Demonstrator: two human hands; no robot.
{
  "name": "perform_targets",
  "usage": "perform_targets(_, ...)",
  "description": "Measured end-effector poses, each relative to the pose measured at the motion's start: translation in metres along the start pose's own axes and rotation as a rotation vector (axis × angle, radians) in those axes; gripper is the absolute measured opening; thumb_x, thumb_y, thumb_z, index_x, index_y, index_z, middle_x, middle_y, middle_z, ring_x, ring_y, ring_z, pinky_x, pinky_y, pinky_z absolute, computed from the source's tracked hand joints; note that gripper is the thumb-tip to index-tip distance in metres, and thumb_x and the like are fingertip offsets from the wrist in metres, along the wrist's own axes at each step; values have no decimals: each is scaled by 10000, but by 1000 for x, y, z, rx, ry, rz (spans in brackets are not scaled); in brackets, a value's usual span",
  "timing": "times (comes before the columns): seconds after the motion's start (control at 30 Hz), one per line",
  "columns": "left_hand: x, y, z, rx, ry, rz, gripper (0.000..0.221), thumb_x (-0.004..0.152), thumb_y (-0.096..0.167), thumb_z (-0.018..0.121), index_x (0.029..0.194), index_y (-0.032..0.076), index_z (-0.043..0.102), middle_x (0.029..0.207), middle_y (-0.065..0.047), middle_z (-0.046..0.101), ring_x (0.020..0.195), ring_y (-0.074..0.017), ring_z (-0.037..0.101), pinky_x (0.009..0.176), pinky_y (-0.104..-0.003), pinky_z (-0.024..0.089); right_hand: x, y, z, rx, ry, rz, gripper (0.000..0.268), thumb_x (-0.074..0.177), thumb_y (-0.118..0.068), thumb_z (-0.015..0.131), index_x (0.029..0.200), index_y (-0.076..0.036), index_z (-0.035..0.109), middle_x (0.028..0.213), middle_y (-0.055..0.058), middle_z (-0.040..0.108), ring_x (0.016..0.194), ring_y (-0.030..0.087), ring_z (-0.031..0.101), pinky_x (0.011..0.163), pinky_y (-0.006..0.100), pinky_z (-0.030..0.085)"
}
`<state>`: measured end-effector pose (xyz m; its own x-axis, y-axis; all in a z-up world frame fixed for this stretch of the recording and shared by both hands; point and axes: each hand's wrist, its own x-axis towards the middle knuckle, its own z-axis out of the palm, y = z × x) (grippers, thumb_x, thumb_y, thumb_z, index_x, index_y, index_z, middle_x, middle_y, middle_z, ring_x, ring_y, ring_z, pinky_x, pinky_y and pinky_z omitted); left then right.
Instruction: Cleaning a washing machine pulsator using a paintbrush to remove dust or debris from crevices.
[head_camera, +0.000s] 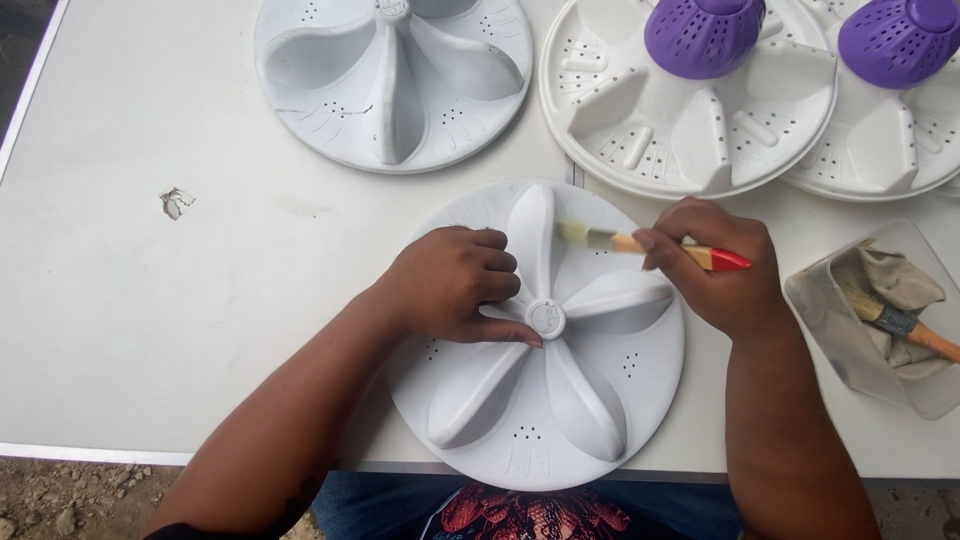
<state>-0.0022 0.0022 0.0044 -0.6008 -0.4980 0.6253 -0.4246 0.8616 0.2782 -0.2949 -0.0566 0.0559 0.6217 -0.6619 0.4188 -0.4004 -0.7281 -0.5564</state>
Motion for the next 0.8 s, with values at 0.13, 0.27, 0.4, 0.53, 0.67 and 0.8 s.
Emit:
perform_targets(0.13,0,2,-1,5,-3,6,637,928,550,751,602,104,434,558,-15,390,571,-237,399,470,-377,261,-2,-8,-4,329,-101,314,255,961,-80,668,723,13,679,746,92,671,701,170,660,630,250,518)
perform_targets(0.27,8,13,-9,89,-292,-291,613,856,697,724,638,128,653,531,-16,519,619,-168,545,558,-284,485,2,18,12,-146,193,145,296,1127,-99,718,862,16,655,762,184,676,709,310,675,818,447,564)
perform_targets(0.4,10,13,-10,86,-298,-296,596,863,680,725,644,128,664,530,-20,531,622,-176,551,562,-293,487,5,14,23,113,82,216,299,1061,-224,704,825,-42,671,707,120,694,698,232,661,806,408,529)
perform_targets(0.53,9,14,-10,94,-298,-304,583,867,669,729,648,131,670,536,-18,539,629,-175,556,564,-295,487,14,21,28,-82,132,177,271,1118,-182,675,900,-22,657,765,145,703,710,288,684,788,435,555)
perform_targets(0.67,11,13,-10,94,-304,-308,588,865,673,726,650,128,672,537,-22,541,625,-172,553,564,-294,489,11,32,37,102,112,233,304,1103,-266,643,905,-36,653,775,148,717,726,252,676,822,448,550)
perform_targets(0.8,9,15,-9,93,-319,-308,580,876,677,713,669,136,689,544,-21,556,632,-173,562,574,-293,494,12,29,36,70,102,247,279,1112,-253,639,942,-31,653,802,158,715,759,291,699,829,440,544)
